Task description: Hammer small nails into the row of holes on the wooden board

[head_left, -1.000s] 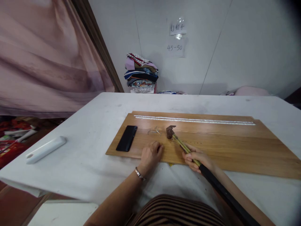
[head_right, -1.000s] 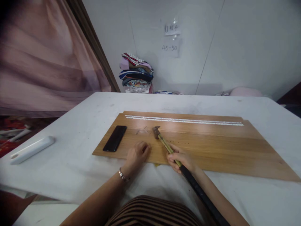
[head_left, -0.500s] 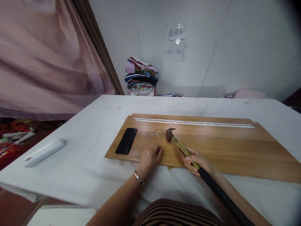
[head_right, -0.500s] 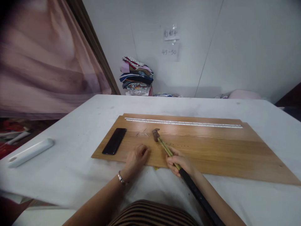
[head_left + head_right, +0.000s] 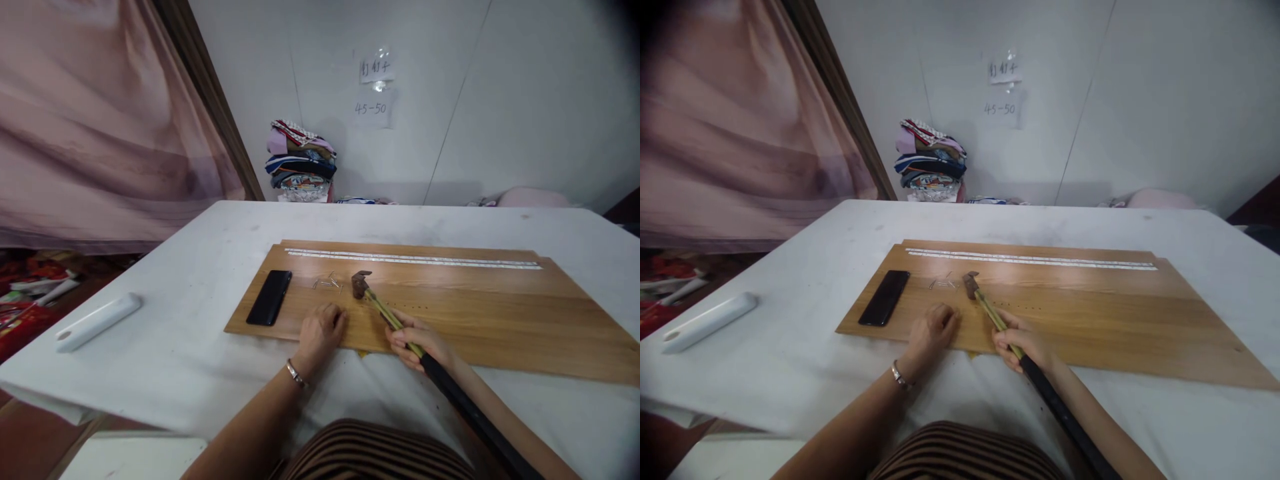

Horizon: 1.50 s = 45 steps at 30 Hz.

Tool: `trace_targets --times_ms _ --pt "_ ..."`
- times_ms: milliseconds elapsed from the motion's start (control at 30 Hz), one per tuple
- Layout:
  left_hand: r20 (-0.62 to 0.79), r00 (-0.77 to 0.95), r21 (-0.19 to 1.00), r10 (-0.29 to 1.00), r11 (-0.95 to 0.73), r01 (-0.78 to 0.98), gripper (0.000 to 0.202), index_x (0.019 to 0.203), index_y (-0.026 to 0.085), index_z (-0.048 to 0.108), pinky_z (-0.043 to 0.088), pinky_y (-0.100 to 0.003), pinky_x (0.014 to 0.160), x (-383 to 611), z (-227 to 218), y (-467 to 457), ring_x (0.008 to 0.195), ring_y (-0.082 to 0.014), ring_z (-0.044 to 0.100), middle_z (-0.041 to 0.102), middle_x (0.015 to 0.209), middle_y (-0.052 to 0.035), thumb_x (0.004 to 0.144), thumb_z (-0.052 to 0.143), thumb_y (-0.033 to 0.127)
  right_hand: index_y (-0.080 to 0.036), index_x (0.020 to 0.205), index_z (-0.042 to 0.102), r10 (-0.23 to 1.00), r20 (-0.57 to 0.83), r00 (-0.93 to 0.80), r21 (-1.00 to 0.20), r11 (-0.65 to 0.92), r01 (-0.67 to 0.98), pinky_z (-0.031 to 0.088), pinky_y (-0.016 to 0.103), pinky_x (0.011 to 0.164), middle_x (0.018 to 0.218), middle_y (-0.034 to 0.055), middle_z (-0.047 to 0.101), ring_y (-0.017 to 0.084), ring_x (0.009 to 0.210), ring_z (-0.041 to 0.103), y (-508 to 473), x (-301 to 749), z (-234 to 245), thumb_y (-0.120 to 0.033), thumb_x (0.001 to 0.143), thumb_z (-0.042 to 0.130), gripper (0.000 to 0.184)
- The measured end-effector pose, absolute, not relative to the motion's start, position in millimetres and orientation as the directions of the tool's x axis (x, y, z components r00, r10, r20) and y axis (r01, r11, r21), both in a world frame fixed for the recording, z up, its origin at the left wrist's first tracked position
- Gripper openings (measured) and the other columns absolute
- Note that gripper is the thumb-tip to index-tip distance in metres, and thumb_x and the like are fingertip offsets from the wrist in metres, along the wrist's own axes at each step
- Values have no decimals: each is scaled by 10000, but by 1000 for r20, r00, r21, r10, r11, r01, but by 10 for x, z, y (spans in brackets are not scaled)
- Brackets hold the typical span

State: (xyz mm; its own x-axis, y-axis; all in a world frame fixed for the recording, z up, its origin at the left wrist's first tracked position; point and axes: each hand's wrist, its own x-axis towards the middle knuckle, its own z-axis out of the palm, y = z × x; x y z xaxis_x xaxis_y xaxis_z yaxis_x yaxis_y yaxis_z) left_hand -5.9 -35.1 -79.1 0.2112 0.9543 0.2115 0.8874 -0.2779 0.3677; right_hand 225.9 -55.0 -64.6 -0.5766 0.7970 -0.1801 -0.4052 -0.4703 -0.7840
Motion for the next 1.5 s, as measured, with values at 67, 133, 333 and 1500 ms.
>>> trace_targets --times_ms 67,133,333,1500 --pt "205 210 368 956 -274 889 282 722 207 561 353 -262 651 -60 -788 -349 741 -145 551 606 758 -18 924 419 343 -208 1130 514 795 -175 -580 -784 -469 -406 315 105 251 613 -87 487 13 307 323 -549 2265 -661 -181 736 622 409" --pt "206 210 371 956 -275 887 272 725 207 561 356 -262 662 -63 -788 -347 743 -144 550 604 759 -18 921 423 335 -207 1138 517 796 -164 -582 -783 -464 -413 319 105 251 606 -88 485 14 307 319 -551 2270 -664 -174 738 614 413" --pt "214 217 370 952 -285 884 278 736 205 549 352 -258 659 -74 -803 -352 742 -142 547 593 758 -16 930 405 343 -221 1188 501 800 -142 -583 -781 -452 -430 319 104 254 604 -89 478 15 314 313 -557 2274 -625 -157 741 600 462" --pt "227 209 332 951 -277 902 278 684 201 535 311 -263 626 -66 -799 -345 707 -138 532 602 730 -11 914 444 328 -205 1089 504 803 -141 -579 -796 -440 -415 292 106 256 602 -95 444 12 317 281 -551 2246 -589 -187 742 616 365"
